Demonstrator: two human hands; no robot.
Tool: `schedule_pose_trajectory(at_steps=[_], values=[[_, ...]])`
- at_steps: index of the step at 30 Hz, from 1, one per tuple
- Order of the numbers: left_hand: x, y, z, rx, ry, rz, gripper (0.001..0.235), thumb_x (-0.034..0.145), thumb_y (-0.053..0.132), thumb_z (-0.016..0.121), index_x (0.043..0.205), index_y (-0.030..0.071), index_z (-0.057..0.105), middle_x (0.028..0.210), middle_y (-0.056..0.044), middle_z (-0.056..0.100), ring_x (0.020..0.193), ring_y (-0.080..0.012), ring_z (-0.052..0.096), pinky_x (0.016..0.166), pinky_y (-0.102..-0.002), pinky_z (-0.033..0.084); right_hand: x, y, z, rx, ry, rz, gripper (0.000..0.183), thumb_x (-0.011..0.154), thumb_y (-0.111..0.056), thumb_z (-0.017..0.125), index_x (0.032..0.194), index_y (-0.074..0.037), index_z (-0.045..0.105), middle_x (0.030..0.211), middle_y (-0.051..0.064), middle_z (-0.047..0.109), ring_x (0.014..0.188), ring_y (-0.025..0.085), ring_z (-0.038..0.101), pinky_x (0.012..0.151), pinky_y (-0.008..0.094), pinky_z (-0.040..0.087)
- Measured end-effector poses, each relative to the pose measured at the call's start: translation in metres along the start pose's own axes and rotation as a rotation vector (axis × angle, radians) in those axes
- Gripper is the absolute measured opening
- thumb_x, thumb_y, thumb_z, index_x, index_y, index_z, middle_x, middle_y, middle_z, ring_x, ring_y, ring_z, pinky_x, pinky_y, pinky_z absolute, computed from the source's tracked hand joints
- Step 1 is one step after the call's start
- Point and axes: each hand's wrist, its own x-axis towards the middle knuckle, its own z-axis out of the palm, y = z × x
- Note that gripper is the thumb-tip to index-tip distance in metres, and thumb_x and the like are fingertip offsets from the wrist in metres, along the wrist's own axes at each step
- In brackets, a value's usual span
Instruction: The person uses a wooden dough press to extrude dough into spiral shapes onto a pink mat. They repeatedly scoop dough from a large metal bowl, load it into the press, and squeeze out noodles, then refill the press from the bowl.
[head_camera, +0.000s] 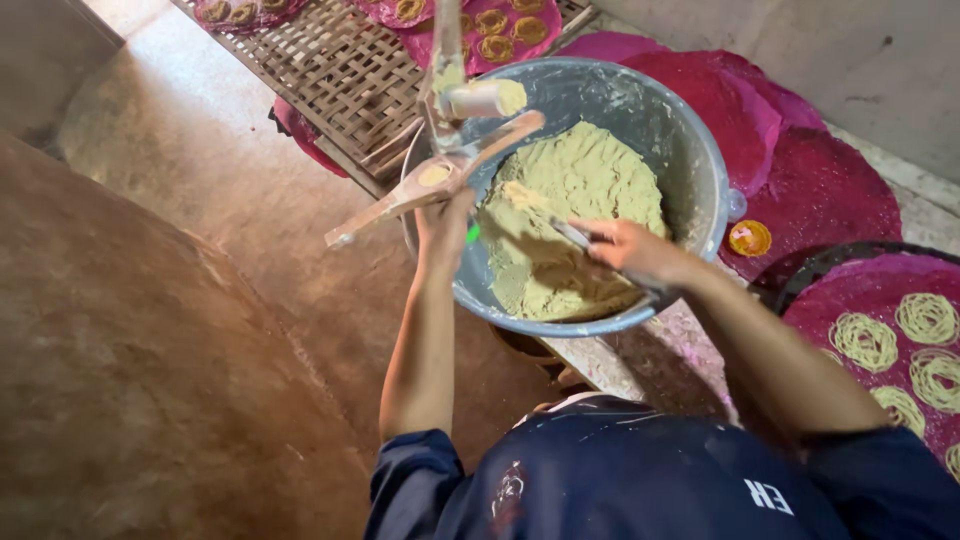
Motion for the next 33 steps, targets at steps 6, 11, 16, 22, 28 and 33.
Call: schedule_pose_trajectory(at_steps=[6, 11, 16, 22, 28, 33], values=[[-0.103, 0.033, 0.053, -0.837, -0.635, -0.522, 0.041, 0.082, -0.008, 0.063, 0.123, -0.004, 0.064, 0.094, -0.012, 0.065, 0.075, -0.0212, 0.065, 0.062, -0.033, 0.055, -0.046, -0.032, -0.015, 0.840, 0.292, -1.113, 0.106, 0.107, -0.068, 0.052, 0.164, -0.018, -0.024, 0.175, 0.021, 0.020, 0.161, 0.036, 0.032, 0.131, 0.053, 0.038], [-0.153, 0.075, 0.081, -0.310, -0.770, -0.355, 0.050, 0.077, -0.007, 0.071, 0.125, 0.002, 0.060, 0.116, -0.007, 0.068, 0.105, -0.0160, 0.067, 0.091, -0.031, 0.055, -0.121, -0.046, -0.022, 1.040, 0.317, -1.172, 0.097, 0.106, -0.042, 0.060, 0.170, -0.015, -0.007, 0.153, 0.028, 0.046, 0.109, 0.035, 0.067, 0.076, 0.045, 0.061], [-0.169, 0.104, 0.082, 0.103, -0.850, 0.109, 0.031, 0.090, -0.001, 0.080, 0.117, 0.003, 0.066, 0.105, -0.006, 0.072, 0.097, -0.0167, 0.069, 0.089, -0.032, 0.058, -0.200, -0.018, -0.032, 0.046, 0.639, -1.189, 0.046, 0.097, -0.019, 0.053, 0.141, -0.007, 0.044, 0.134, 0.028, 0.060, 0.106, 0.043, 0.074, 0.083, 0.047, 0.067], [-0.229, 0.073, 0.151, 0.093, -0.964, -0.047, 0.032, 0.090, 0.013, 0.076, 0.120, 0.008, 0.066, 0.111, -0.007, 0.071, 0.102, -0.0171, 0.070, 0.090, -0.034, 0.058, -0.272, 0.037, -0.003, -0.424, 0.653, -1.294, 0.051, 0.093, -0.018, 0.065, 0.140, -0.010, 0.049, 0.136, 0.024, 0.061, 0.123, 0.046, 0.067, 0.096, 0.049, 0.060], [-0.262, 0.092, 0.232, -0.104, -1.292, 0.019, 0.042, 0.085, 0.017, 0.082, 0.124, 0.009, 0.068, 0.115, -0.010, 0.074, 0.109, -0.0182, 0.071, 0.098, -0.035, 0.057, -0.336, 0.126, 0.007, -0.208, 0.663, -0.845, 0.067, 0.106, -0.039, 0.058, 0.157, -0.002, 0.035, 0.160, 0.024, 0.045, 0.152, 0.041, 0.042, 0.124, 0.051, 0.038], [-0.282, 0.103, 0.296, 0.257, -1.085, 0.230, 0.048, 0.078, 0.027, 0.089, 0.117, 0.004, 0.072, 0.111, -0.012, 0.077, 0.105, -0.0209, 0.073, 0.094, -0.036, 0.057, -0.377, 0.247, -0.012, 0.461, -0.149, -0.365, 0.089, 0.094, -0.064, 0.056, 0.152, 0.001, 0.044, 0.158, 0.017, 0.048, 0.145, 0.029, 0.044, 0.117, 0.045, 0.033]])
